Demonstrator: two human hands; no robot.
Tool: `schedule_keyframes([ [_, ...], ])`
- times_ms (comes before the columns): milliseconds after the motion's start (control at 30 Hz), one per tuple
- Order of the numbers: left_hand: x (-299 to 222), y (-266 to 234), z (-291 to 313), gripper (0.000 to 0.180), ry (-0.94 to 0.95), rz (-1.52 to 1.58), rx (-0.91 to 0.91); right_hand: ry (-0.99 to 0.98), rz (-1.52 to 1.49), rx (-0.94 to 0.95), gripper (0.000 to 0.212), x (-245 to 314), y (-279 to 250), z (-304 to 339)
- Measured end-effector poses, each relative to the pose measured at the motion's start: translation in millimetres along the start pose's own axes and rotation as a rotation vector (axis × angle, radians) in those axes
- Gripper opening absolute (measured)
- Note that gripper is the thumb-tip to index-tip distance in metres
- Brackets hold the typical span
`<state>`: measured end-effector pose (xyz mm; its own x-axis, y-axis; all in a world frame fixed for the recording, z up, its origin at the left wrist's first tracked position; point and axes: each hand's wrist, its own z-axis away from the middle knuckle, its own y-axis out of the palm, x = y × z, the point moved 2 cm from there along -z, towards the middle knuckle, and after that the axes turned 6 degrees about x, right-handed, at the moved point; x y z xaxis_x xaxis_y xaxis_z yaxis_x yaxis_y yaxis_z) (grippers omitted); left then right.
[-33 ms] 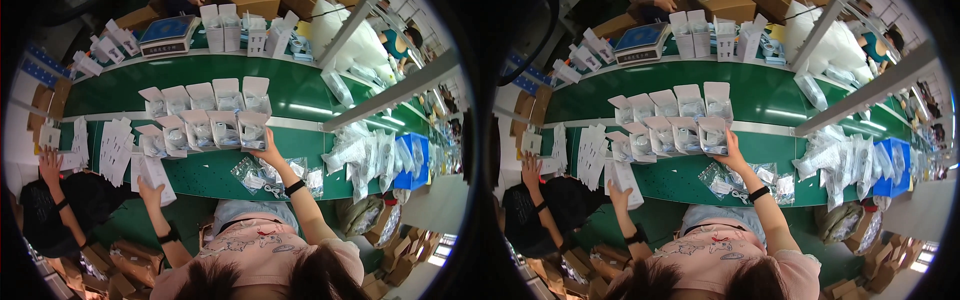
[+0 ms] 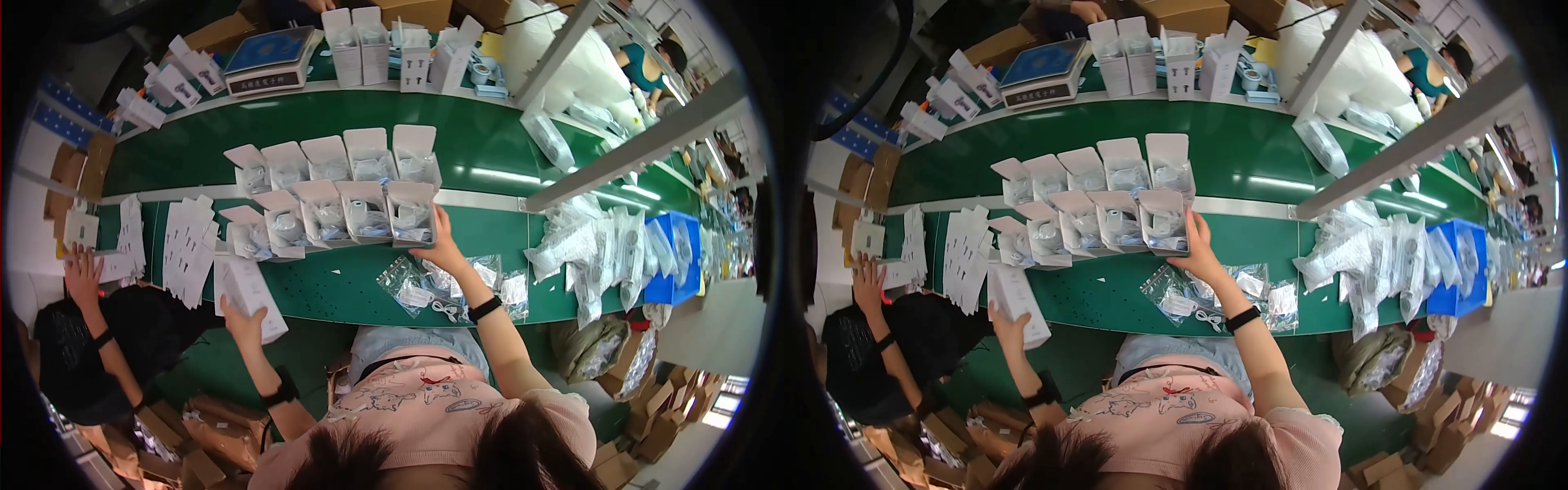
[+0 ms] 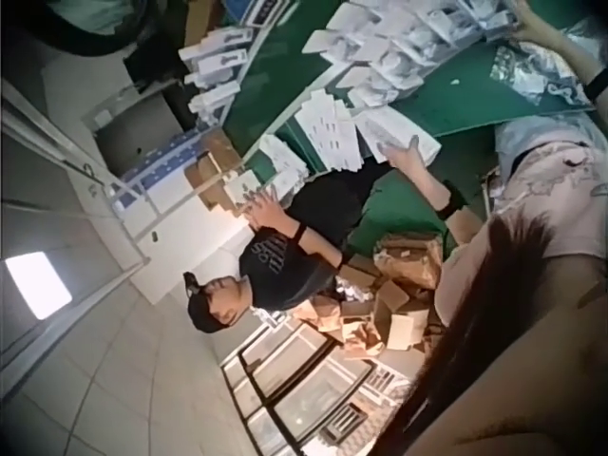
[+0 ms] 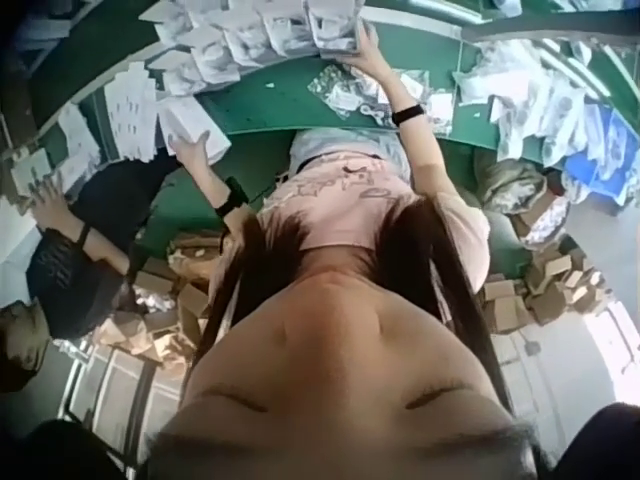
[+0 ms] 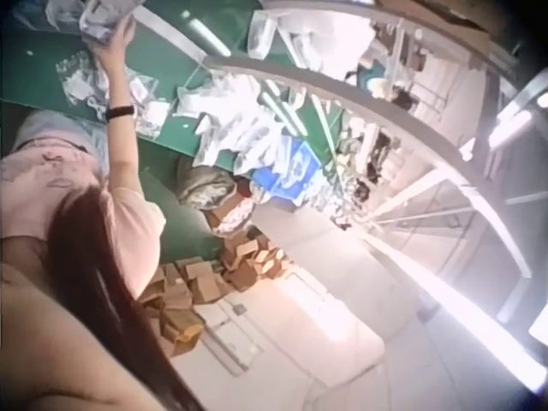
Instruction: The person packages items by hand, placing a bubble-wrapped device, a small plastic bag, and a white cable into a white box. They repeat this process multiple times, occasionally moving items on the table to reach more boxes.
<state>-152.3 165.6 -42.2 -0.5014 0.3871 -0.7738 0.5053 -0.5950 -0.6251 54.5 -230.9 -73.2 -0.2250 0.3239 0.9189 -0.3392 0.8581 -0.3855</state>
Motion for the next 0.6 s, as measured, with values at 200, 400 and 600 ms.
schedule_keyframes([
  [200, -125.5, 0.4, 94.2, 0.094, 0.295, 0.194, -0.572, 0.023, -0.208, 0.144, 0.100, 83.0, -60.3, 37.9],
  [400, -208.6, 149.9, 172.2, 0.094, 0.831, 0.025, 0.187, -0.126, -0.564, 0.301, 0.102, 133.5, -69.5, 63.7],
  [600, -248.0, 216.1, 152.9, 0.087, 0.715, 0.827, 0.544, -0.199, -0.171, 0.556, 0.102, 96.6, -128.8, 37.4],
])
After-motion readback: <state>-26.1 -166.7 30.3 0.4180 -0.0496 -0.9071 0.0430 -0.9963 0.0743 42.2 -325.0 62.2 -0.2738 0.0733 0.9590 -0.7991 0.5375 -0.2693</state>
